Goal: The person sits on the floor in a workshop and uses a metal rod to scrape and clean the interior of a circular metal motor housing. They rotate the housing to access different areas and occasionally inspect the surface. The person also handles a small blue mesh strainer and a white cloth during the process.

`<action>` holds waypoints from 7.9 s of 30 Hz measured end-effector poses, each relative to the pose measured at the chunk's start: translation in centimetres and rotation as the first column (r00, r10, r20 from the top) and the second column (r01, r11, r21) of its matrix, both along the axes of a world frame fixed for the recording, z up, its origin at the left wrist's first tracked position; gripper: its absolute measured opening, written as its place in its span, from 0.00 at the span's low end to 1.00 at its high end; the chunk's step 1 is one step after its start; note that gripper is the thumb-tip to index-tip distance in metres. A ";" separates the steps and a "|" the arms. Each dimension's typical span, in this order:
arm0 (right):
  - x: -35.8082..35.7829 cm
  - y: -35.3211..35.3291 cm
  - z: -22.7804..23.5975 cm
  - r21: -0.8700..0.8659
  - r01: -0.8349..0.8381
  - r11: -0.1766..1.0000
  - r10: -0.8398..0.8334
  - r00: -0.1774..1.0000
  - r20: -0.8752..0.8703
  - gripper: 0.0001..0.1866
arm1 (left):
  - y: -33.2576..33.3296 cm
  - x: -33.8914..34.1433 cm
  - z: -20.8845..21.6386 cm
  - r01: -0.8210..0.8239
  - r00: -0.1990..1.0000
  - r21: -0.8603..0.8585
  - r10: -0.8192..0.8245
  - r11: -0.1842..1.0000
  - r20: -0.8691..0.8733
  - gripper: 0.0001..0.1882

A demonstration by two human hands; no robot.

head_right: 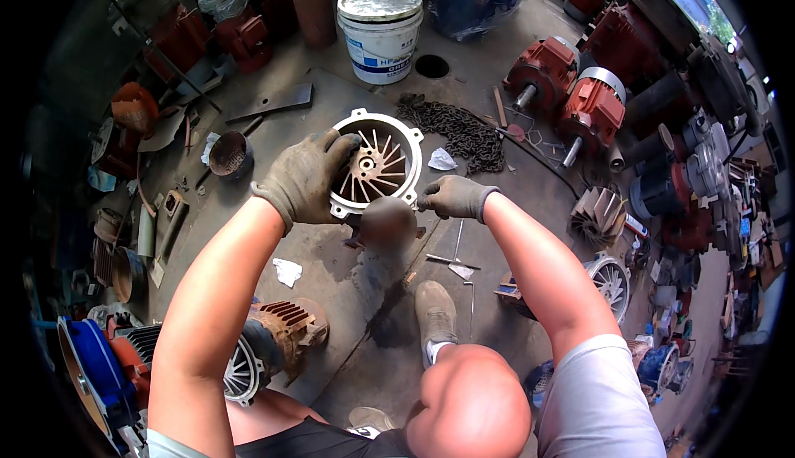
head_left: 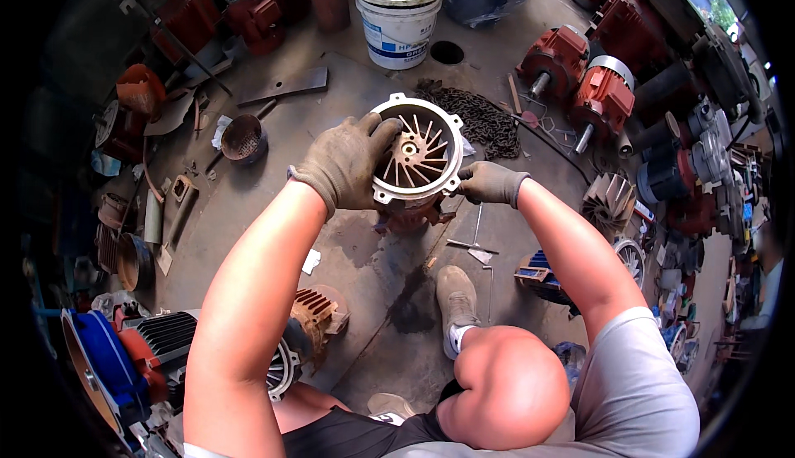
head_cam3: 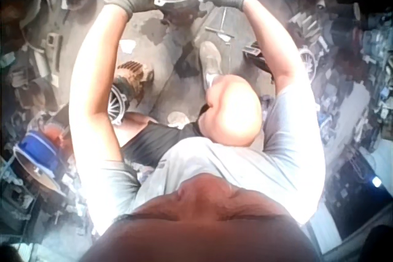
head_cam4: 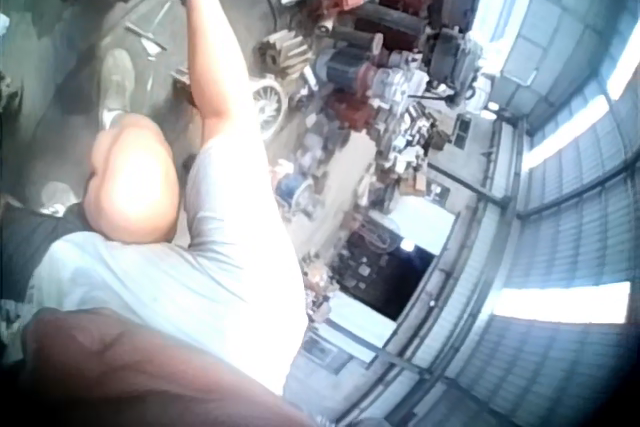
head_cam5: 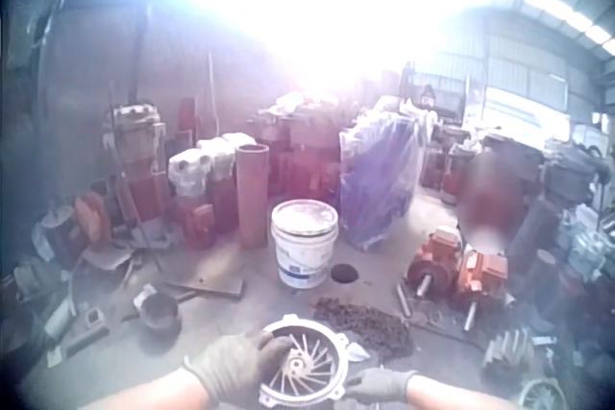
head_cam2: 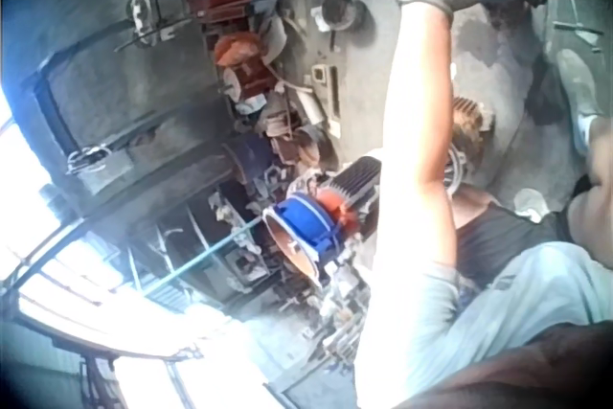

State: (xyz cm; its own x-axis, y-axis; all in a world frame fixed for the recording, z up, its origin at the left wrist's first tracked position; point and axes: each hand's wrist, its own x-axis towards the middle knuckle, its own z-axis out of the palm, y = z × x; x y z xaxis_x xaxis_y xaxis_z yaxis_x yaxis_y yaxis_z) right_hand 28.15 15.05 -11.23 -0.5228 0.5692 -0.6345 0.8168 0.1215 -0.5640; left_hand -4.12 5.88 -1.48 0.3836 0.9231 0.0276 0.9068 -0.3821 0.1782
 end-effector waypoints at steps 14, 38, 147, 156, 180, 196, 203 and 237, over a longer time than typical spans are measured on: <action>-0.2 -8.5 -5.3 -0.198 0.770 0.606 -0.779 0.524 -0.346 0.15 | -0.7 1.2 0.7 -0.058 0.996 -0.075 0.053 0.996 -0.068 0.64; -0.1 -3.3 2.6 0.171 0.028 0.985 -0.039 0.997 0.062 0.22 | -0.9 0.4 0.3 0.024 0.999 -0.005 -0.024 1.000 0.036 0.55; 1.6 -10.0 -1.6 0.002 0.330 0.944 -0.318 0.912 -0.258 0.15 | -3.9 1.9 -1.3 -0.040 0.995 0.119 0.028 0.992 0.100 0.67; 1.5 -8.7 0.9 -0.245 0.379 0.893 -0.430 0.877 -0.212 0.14 | -1.8 0.2 1.0 0.079 0.977 -0.013 -0.075 0.997 0.201 0.61; 2.1 -5.0 -0.2 -0.212 0.128 0.969 -0.168 0.969 -0.182 0.16 | -3.3 1.2 -1.3 -0.025 0.980 0.082 0.008 0.996 0.201 0.71; -0.5 -13.7 -6.2 -0.142 0.380 0.914 -0.401 0.798 -0.450 0.18 | -3.3 1.4 -0.3 -0.089 0.994 -0.027 0.091 0.996 0.058 0.64; 1.1 -8.5 -0.5 -0.397 0.301 0.867 -0.405 0.890 -0.209 0.21 | -3.0 0.7 -1.4 -0.019 0.990 0.052 0.011 0.998 0.144 0.66; -4.6 -18.0 -6.0 -0.717 0.597 0.360 -0.930 0.170 -0.326 0.17 | -4.2 2.2 -0.8 -0.025 0.993 0.074 0.016 0.997 0.113 0.60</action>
